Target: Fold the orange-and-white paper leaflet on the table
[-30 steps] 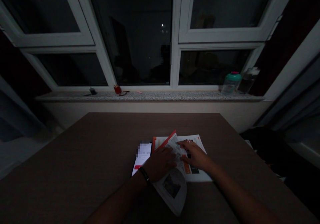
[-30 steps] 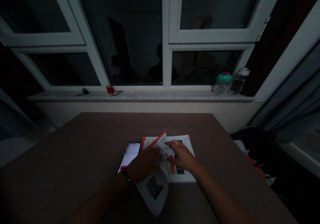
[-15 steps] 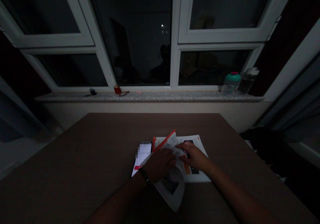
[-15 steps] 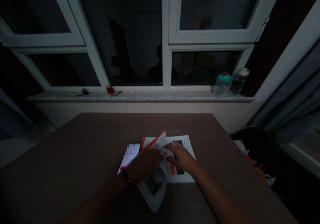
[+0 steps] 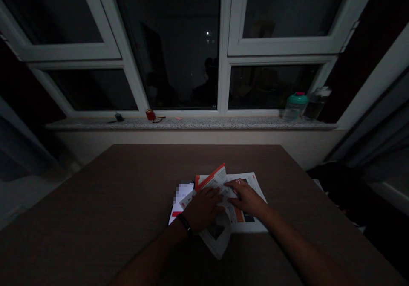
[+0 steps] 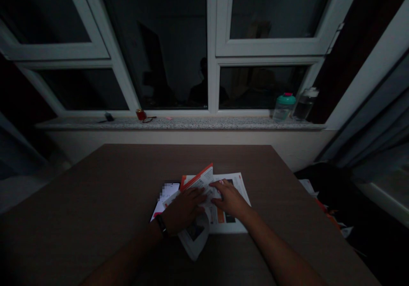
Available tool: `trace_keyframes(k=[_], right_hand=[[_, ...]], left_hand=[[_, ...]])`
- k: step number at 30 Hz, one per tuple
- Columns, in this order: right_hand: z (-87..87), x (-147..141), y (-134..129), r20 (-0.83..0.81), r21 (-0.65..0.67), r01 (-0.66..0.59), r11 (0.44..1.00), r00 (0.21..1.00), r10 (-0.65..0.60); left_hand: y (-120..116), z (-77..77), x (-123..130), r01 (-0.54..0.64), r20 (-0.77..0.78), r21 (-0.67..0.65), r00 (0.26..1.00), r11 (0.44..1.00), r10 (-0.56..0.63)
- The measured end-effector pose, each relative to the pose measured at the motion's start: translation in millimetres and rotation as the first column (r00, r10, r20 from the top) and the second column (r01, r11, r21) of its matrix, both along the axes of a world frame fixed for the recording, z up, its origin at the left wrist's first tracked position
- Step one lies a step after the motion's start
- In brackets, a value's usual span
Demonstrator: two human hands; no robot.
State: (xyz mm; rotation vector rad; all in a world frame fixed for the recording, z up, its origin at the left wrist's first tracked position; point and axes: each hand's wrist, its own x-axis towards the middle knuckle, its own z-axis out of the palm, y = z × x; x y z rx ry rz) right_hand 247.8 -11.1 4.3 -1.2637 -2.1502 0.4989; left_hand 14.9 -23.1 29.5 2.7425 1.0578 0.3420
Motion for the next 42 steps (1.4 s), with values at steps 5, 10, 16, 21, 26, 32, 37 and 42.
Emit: trace_keyframes(k=[5, 10, 16, 21, 26, 32, 37, 42], right_hand=[[9.4, 2, -8, 0.02, -0.047, -0.054, 0.997, 0.998, 0.055], [15.9, 3, -14, 0.011, -0.097, -0.095, 0.991, 0.995, 0.097], [4.8, 1, -6, -0.043, -0.065, -0.039, 0.997, 0.998, 0.037], [-2.2, 0, -1, -0.058, -0.014, -0.011, 1.0, 0.998, 0.01], [0.4, 1, -3, -0.038, -0.018, -0.055, 0.998, 0.998, 0.054], [11.2, 2, -11, -0.007, -0.036, -0.099, 0.994, 0.995, 0.098], [16.4, 3, -14, 0.017, -0.074, -0.138, 0.988, 0.99, 0.139], [8.6, -1, -11, -0.012, -0.076, -0.06, 0.995, 0.998, 0.059]], left_hand=[[0, -3.7, -4, 0.022, 0.011, 0.011, 1.0, 1.0, -0.022], [-3, -1.5, -5, 0.028, 0.019, -0.004, 0.999, 1.0, -0.028], [-3, 2.3, 0, 0.029, 0.063, -0.005, 0.998, 1.0, -0.028], [-4, 6.3, 2, 0.051, 0.081, -0.018, 0.996, 0.999, -0.05], [-3, 2.7, 2, 0.051, 0.092, 0.0, 0.994, 0.999, -0.051], [-3, 0.6, 2, 0.037, 0.094, -0.01, 0.995, 0.999, -0.036], [-4, 0.4, 3, 0.011, 0.066, -0.014, 0.998, 1.0, -0.01], [-5, 0.3, 5, -0.018, 0.102, -0.008, 0.995, 1.0, 0.019]])
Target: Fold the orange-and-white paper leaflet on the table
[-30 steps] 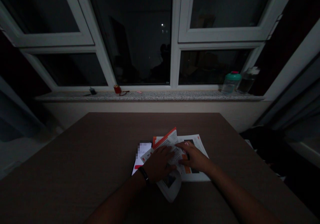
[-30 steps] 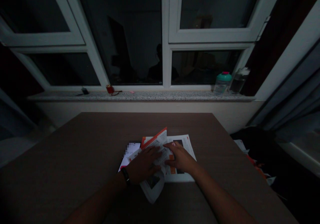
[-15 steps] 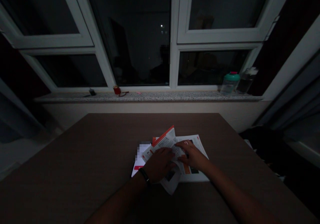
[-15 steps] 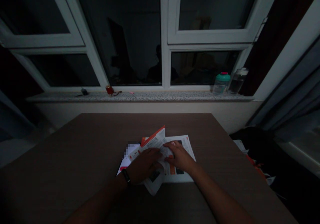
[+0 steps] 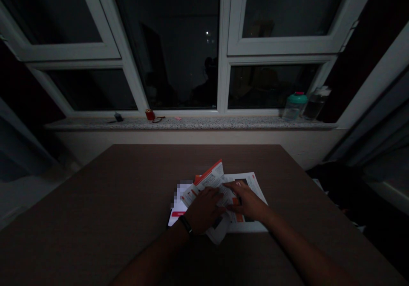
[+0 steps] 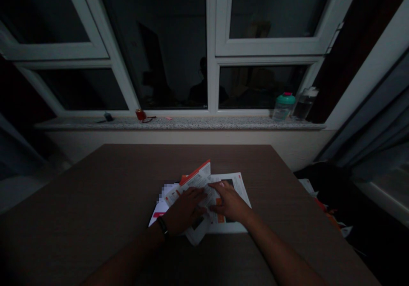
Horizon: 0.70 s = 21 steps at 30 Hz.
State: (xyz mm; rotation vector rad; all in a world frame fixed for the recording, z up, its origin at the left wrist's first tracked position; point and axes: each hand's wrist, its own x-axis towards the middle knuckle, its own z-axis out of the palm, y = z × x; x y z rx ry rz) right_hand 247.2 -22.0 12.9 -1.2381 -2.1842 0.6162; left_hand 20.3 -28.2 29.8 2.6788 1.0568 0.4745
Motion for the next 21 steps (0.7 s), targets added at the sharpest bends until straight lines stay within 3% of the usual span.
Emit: trace_keyframes(k=[7, 16, 21], right_hand=[[-4.6, -7, 4, -0.007, 0.027, 0.057, 0.998, 0.998, -0.057], [2.2, -1, -7, 0.077, -0.017, -0.048, 0.999, 0.996, 0.05], [-0.8, -1, -7, 0.087, -0.007, -0.05, 0.999, 0.995, 0.05]], left_hand=[[-2, 0.3, 1, 0.01, -0.018, 0.01, 1.0, 1.0, -0.009], [-2, -2.2, 1, 0.004, -0.037, -0.002, 0.999, 1.0, -0.004], [-1, -7.1, 0, 0.012, -0.03, -0.008, 0.999, 1.0, -0.012]])
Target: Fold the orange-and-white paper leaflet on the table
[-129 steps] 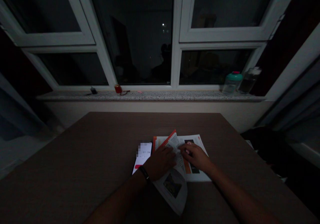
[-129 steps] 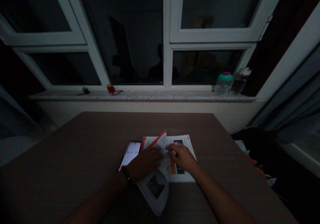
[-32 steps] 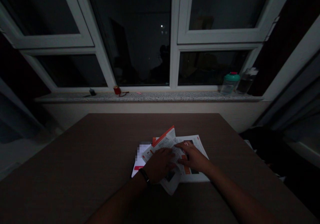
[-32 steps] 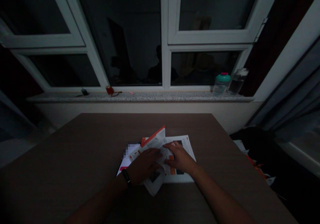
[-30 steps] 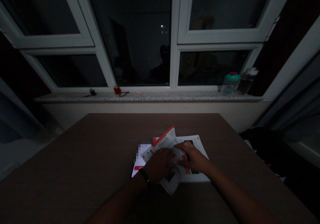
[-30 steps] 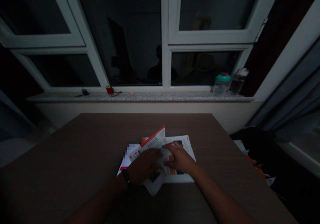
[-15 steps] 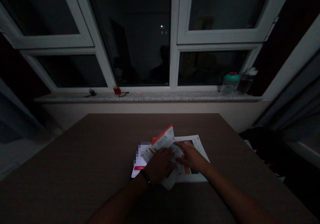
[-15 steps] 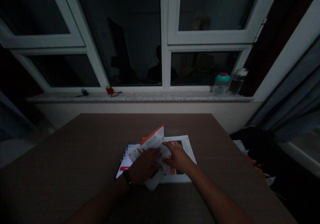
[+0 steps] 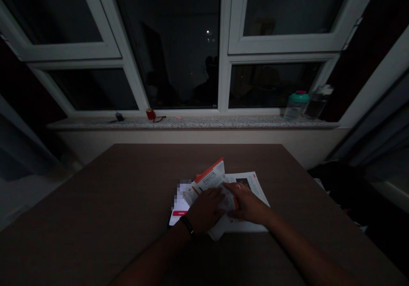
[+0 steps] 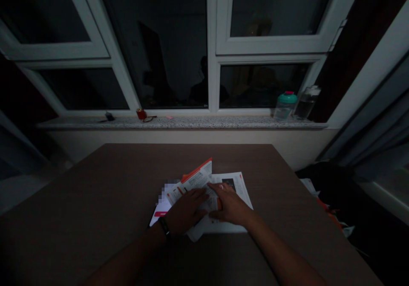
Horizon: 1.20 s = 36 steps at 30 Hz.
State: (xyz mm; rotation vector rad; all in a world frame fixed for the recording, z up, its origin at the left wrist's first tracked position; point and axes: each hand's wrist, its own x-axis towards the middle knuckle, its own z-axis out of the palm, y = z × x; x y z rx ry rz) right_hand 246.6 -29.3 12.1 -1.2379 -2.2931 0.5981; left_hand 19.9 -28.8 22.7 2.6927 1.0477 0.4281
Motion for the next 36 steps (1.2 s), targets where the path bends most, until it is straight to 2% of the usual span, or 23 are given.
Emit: trace_keyframes(k=[6, 15, 23, 36], right_hand=[[0.1, -3, 2, -0.016, 0.025, 0.041, 0.999, 0.999, -0.041], [3.8, 0, -5, 0.005, 0.001, -0.035, 0.999, 0.999, 0.035], [5.0, 4, 6, -0.199, 0.098, 0.026, 0.995, 0.98, -0.006], [-3.8, 10, 12, -0.191, 0.069, 0.04, 0.997, 0.981, -0.026]], left_hand=[[0, -1.6, -1, -0.006, -0.014, -0.023, 1.0, 1.0, 0.005], [2, -1.2, 0, -0.011, -0.02, -0.051, 1.0, 0.999, 0.01], [2, -2.5, 0, -0.002, -0.026, -0.051, 1.0, 0.999, 0.001], [0, 1.9, 1, 0.023, -0.043, -0.031, 0.999, 0.999, -0.025]])
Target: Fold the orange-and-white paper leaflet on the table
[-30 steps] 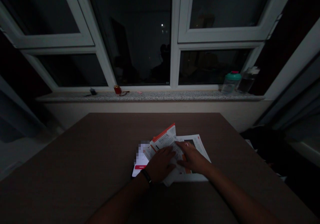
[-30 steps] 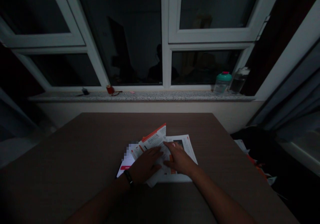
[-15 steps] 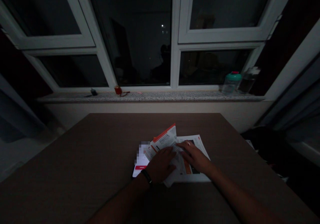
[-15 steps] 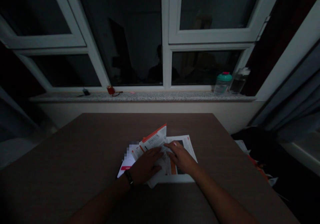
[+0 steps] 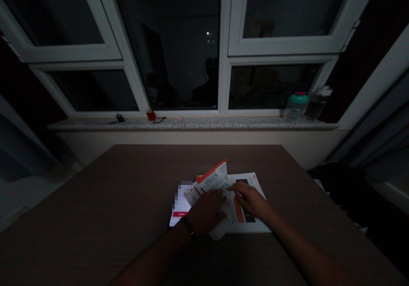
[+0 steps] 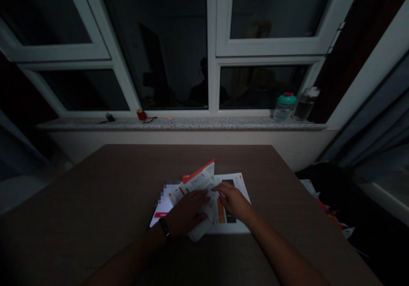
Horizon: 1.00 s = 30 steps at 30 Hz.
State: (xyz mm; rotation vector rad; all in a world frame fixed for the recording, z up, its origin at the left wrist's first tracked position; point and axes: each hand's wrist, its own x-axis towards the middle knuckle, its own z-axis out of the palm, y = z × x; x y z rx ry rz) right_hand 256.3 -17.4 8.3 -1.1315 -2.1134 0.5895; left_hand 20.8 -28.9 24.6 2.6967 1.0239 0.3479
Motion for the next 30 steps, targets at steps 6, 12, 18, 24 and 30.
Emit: trace_keyframes(k=[6, 12, 18, 24, 30], right_hand=[[0.2, 2, -1, 0.003, -0.017, 0.076, 0.997, 0.997, -0.076], [2.8, 1, -2, 0.11, 0.044, -0.04, 0.998, 0.993, 0.035], [-8.0, 13, 8, 0.102, 0.074, 0.103, 0.992, 0.989, -0.111], [-12.8, 17, 14, 0.106, 0.107, 0.162, 0.981, 0.979, -0.174], [-8.1, 15, 13, 0.125, 0.119, 0.234, 0.965, 0.961, -0.248]], left_hand=[[-6, 4.0, 4, 0.031, 0.053, -0.017, 0.998, 0.999, -0.03], [-16, 12.9, 11, 0.055, 0.075, -0.028, 0.996, 0.998, -0.053], [-19, -1.0, 11, 0.118, 0.023, 0.019, 0.993, 0.993, -0.119], [-20, -7.2, 11, 0.17, -0.003, -0.021, 0.985, 0.985, -0.17], [-22, -1.5, 13, 0.168, 0.046, -0.058, 0.985, 0.984, -0.166]])
